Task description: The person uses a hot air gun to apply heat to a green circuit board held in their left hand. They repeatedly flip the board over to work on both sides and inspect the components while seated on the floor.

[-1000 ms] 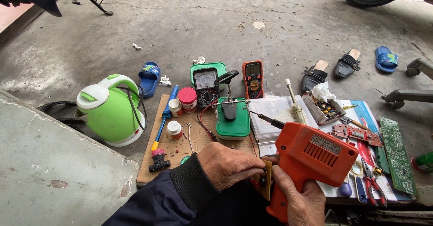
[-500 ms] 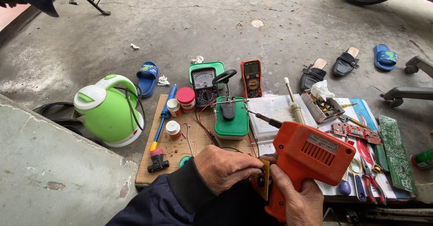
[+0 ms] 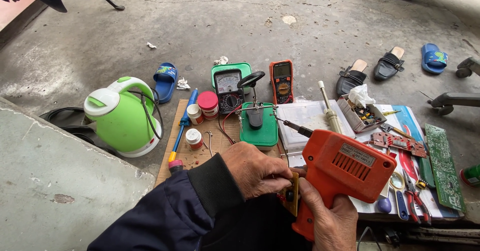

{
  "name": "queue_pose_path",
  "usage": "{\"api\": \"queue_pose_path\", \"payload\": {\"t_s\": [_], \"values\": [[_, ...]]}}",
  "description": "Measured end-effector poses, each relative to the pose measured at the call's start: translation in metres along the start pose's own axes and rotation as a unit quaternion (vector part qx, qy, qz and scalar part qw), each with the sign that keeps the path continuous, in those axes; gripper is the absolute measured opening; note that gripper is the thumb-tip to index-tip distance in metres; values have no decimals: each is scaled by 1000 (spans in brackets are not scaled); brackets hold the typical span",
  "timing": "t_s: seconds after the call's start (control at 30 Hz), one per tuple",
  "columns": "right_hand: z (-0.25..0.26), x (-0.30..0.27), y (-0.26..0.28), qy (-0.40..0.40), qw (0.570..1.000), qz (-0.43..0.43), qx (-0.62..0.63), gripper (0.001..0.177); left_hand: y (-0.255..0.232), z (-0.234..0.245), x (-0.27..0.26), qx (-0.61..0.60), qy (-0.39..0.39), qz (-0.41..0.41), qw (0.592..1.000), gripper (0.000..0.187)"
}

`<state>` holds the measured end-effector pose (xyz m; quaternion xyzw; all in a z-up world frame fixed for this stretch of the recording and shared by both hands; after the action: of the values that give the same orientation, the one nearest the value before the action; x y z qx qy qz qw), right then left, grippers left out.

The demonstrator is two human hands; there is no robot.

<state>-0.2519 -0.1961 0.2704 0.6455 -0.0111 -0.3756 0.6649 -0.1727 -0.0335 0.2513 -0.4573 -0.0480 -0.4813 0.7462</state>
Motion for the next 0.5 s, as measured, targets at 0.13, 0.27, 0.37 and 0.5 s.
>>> {"api": "queue_pose_path", "payload": {"t_s": [0.13, 0.27, 0.37, 0.5], "values": [[3, 13, -15, -15, 1000, 9, -4, 42, -13, -1, -5, 13, -12, 63, 998, 15], [5, 15, -15, -15, 999, 6, -37, 44, -16, -15, -17, 44, -54, 68, 995, 16], [4, 15, -14, -15, 1000, 1, 1, 44, -28, -17, -22, 53, -115, 29, 992, 14], [5, 15, -14, -15, 999, -4, -30, 45, -28, -20, -30, 105, -121, -23, 987, 19]]}}
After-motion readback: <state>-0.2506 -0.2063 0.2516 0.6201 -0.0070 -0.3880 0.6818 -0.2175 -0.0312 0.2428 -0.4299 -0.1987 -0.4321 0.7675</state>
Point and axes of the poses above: each hand's wrist, its own x-axis towards the middle knuckle, its own z-axis out of the back of the hand, y = z × x, the point moved 3 cm from there along x, towards the middle knuckle, and after that the axes turned 14 degrees about -x, right-handed, at the moved point
